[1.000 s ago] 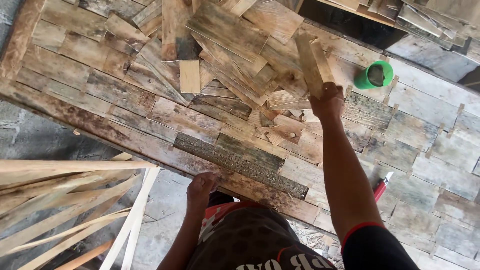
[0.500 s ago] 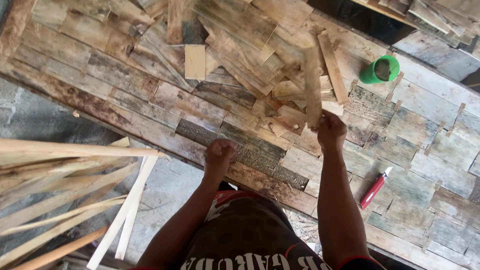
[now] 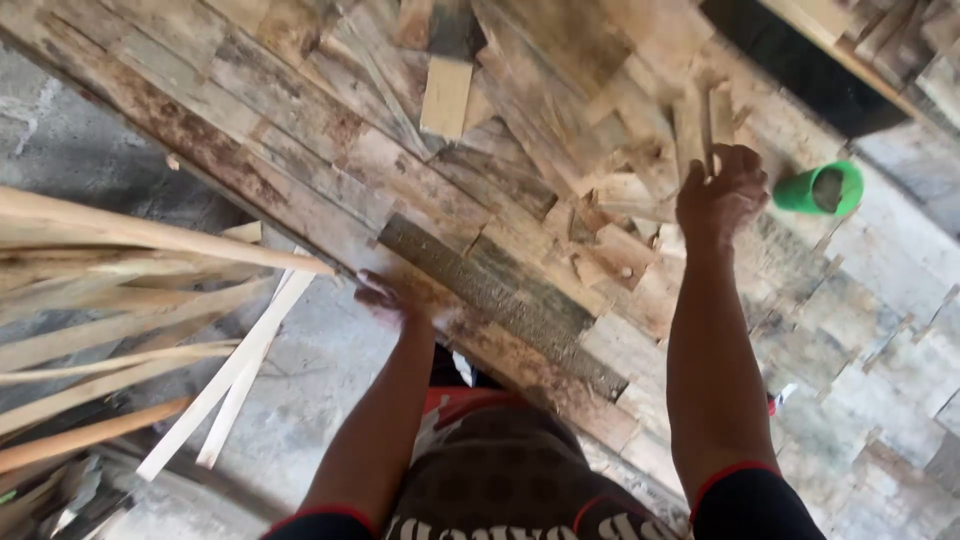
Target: Cutting small wood pieces with a utility knife and fitting them together on a surface.
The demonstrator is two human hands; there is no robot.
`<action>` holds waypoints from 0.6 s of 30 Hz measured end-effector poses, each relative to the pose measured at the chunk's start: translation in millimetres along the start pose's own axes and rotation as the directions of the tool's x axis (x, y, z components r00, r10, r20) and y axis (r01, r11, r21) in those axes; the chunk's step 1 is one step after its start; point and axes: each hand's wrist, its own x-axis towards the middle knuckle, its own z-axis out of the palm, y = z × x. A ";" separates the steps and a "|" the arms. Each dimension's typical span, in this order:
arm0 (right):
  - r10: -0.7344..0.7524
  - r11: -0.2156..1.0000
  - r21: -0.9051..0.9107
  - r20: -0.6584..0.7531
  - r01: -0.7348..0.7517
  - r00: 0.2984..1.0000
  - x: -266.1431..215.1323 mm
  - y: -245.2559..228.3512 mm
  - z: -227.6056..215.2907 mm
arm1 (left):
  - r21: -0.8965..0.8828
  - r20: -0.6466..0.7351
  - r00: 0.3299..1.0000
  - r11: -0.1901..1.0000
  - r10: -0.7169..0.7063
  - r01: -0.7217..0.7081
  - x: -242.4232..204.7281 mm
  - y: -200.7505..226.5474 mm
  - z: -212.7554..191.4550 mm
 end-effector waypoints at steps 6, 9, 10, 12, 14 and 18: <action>-0.386 0.921 0.025 -0.054 0.388 0.921 114.6 -65.0 49.4 | 0.063 0.050 0.998 0.998 -0.022 0.019 -7.3 -25.0 7.1; -0.413 0.910 0.020 -0.007 0.413 0.911 172.2 -98.5 63.2 | 0.114 0.070 0.997 0.993 -0.028 0.020 -7.8 -54.6 -5.7; -0.418 0.908 0.023 -0.025 0.418 0.908 194.0 -97.2 76.3 | 0.120 0.072 0.997 0.993 -0.027 0.019 -5.4 -59.9 -5.3; -0.492 0.864 -0.113 0.020 0.491 0.870 235.7 -97.5 103.2 | 0.141 0.073 0.997 0.990 -0.031 0.021 -1.4 -69.2 -7.3; -0.472 0.857 -0.208 0.054 0.472 0.880 278.1 -93.2 129.7 | 0.171 0.067 0.997 0.985 -0.042 0.030 0.6 -69.1 -9.6; -0.422 0.863 -0.269 0.079 0.427 0.903 325.6 -102.9 142.7 | 0.251 0.057 0.996 0.966 -0.073 0.056 -0.5 -30.0 -8.0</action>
